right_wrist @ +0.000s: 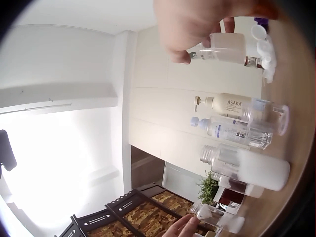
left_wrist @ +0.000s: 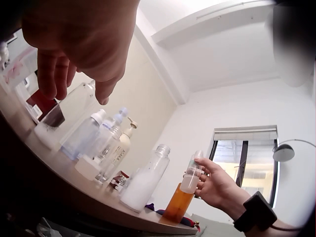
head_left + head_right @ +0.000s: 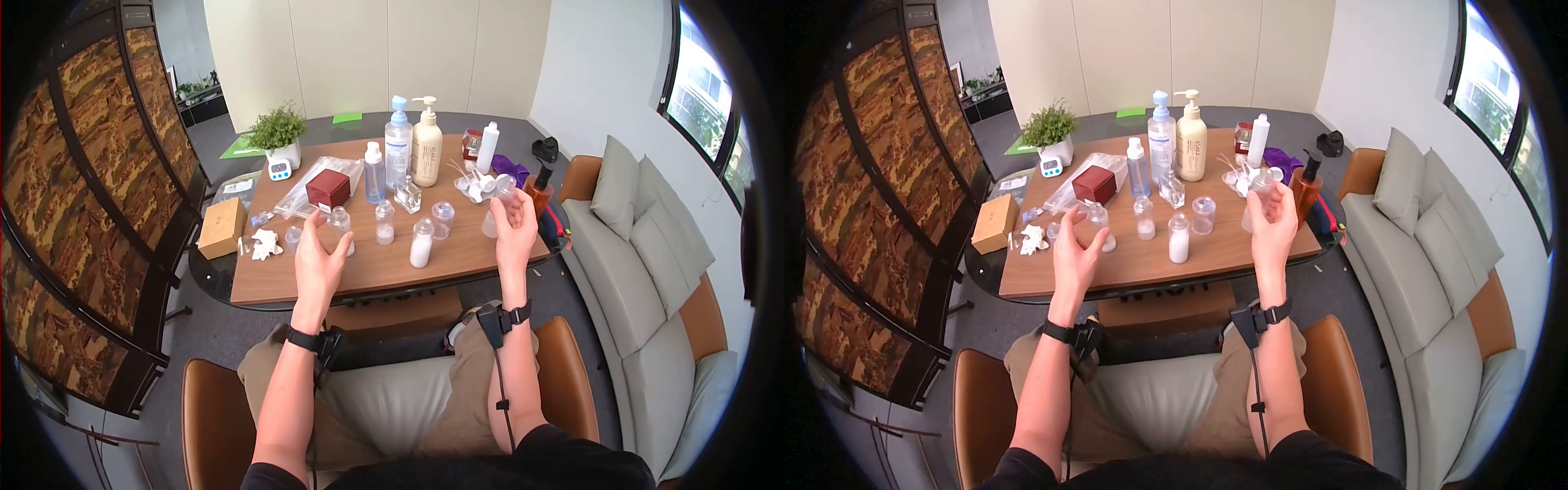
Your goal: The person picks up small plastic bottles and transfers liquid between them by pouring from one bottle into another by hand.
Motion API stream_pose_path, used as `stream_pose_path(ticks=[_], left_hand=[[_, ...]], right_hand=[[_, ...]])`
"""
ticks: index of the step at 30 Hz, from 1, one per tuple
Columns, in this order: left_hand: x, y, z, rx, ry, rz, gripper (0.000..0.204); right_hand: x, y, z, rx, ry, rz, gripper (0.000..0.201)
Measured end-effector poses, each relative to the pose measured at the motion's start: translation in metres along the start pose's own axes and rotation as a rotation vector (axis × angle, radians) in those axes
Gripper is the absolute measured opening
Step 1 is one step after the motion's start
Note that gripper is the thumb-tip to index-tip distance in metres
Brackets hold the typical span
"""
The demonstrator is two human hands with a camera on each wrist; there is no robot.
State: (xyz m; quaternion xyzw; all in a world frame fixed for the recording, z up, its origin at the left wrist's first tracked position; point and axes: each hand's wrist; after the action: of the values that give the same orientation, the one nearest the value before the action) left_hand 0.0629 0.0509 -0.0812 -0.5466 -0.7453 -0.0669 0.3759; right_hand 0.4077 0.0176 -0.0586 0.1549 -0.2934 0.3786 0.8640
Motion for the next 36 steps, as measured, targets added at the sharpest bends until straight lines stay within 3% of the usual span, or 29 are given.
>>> stream_pose_path(ticks=[2, 4, 8, 10, 12, 13, 20, 36], left_hand=[[0.002, 0.010, 0.009, -0.033, -0.048, 0.019, 0.067], [0.008, 0.013, 0.012, -0.015, -0.144, 0.098, 0.064], [0.005, 0.006, 0.000, -0.042, -0.174, 0.148, 0.056], [-0.002, 0.000, -0.009, -0.051, 0.075, 0.087, 0.048], [-0.010, -0.015, -0.029, -0.046, 0.131, 0.133, 0.048], [-0.012, -0.020, -0.037, -0.043, 0.187, 0.177, 0.048], [-0.016, -0.031, -0.051, -0.076, 0.265, 0.212, 0.050], [-0.016, -0.029, -0.048, -0.156, 0.391, 0.244, 0.053]], right_hand=[[-0.002, 0.002, 0.010, 0.062, -0.003, 0.030, 0.038], [-0.005, 0.004, 0.021, 0.123, -0.005, 0.062, 0.038], [-0.014, 0.012, 0.048, 0.224, -0.045, 0.151, 0.044], [-0.019, 0.014, 0.061, 0.220, -0.056, 0.194, 0.045], [-0.024, 0.015, 0.079, -0.037, -0.238, 0.330, 0.045], [-0.027, 0.019, 0.092, -0.025, -0.265, 0.351, 0.045], [-0.043, 0.032, 0.110, -0.199, -0.324, 0.560, 0.049], [-0.049, 0.038, 0.111, -0.354, -0.461, 0.602, 0.047]])
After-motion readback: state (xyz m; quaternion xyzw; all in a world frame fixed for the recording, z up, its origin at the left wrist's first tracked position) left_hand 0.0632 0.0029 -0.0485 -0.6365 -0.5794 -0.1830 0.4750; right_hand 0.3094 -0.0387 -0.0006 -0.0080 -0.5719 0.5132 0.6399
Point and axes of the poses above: each hand's wrist, its own x-axis towards the middle knuckle, its own y-axis out of the palm, z = x × y, and after that the axes turned 4 degrees about -x, right-handed
